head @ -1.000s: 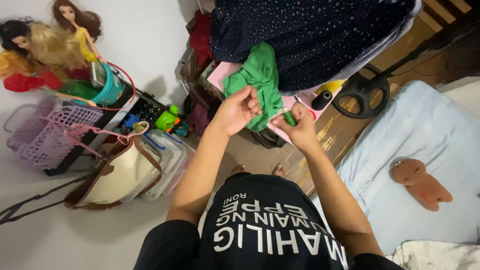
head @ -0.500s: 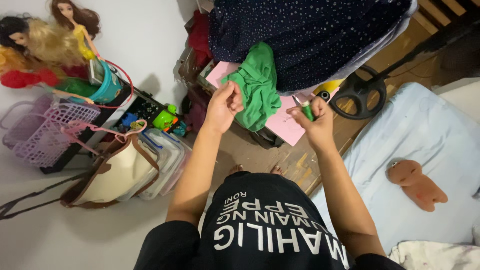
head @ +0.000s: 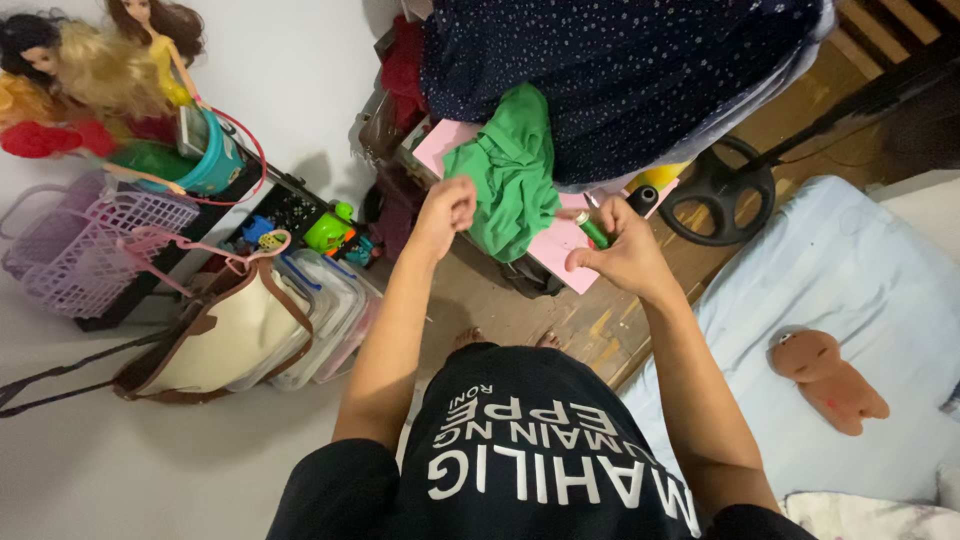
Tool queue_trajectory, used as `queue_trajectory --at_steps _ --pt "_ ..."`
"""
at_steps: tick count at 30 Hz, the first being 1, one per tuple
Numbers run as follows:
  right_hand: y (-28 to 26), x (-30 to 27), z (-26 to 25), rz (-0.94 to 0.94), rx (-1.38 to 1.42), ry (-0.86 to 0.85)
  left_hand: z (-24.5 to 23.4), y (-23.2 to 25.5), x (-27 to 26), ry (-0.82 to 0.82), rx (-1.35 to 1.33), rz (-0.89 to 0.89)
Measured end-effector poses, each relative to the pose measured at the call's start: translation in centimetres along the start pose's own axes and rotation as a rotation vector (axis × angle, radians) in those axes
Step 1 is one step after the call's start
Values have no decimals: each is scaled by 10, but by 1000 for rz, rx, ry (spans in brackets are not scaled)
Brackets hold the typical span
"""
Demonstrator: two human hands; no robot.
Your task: The person threads a needle with green thread, ties a knot at the end, and uses scissors to trim the excess thread. They repeat the threading and trimming process multiple times while standing in a bedroom.
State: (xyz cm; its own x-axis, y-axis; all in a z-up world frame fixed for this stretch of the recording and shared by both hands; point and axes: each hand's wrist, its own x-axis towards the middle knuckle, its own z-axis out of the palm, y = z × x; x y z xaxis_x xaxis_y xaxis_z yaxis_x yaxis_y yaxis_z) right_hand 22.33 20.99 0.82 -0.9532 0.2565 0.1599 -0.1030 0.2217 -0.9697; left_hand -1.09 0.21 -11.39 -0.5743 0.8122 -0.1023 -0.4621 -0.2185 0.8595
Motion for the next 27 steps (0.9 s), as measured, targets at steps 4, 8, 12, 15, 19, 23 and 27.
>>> queue_trajectory --at_steps 4,8,12,15,19,23,27 --pt "-9 1 1 -105 -13 76 -2 -12 -9 -39 567 -164" --pt "-20 4 2 -173 -297 84 53 15 -42 437 1726 626" --pt "-31 10 10 -54 -391 6 116 64 -52 46 840 389" --pt "-37 15 17 -50 -507 -26 143 79 -56 -90 781 278" --pt "-35 13 14 -501 -521 25 144 67 -53 -19 727 264" --pt "-18 -9 1 -269 -49 197 128 53 -46 258 703 246" --pt "6 -45 -18 122 751 478 123 50 -38 311 326 348"
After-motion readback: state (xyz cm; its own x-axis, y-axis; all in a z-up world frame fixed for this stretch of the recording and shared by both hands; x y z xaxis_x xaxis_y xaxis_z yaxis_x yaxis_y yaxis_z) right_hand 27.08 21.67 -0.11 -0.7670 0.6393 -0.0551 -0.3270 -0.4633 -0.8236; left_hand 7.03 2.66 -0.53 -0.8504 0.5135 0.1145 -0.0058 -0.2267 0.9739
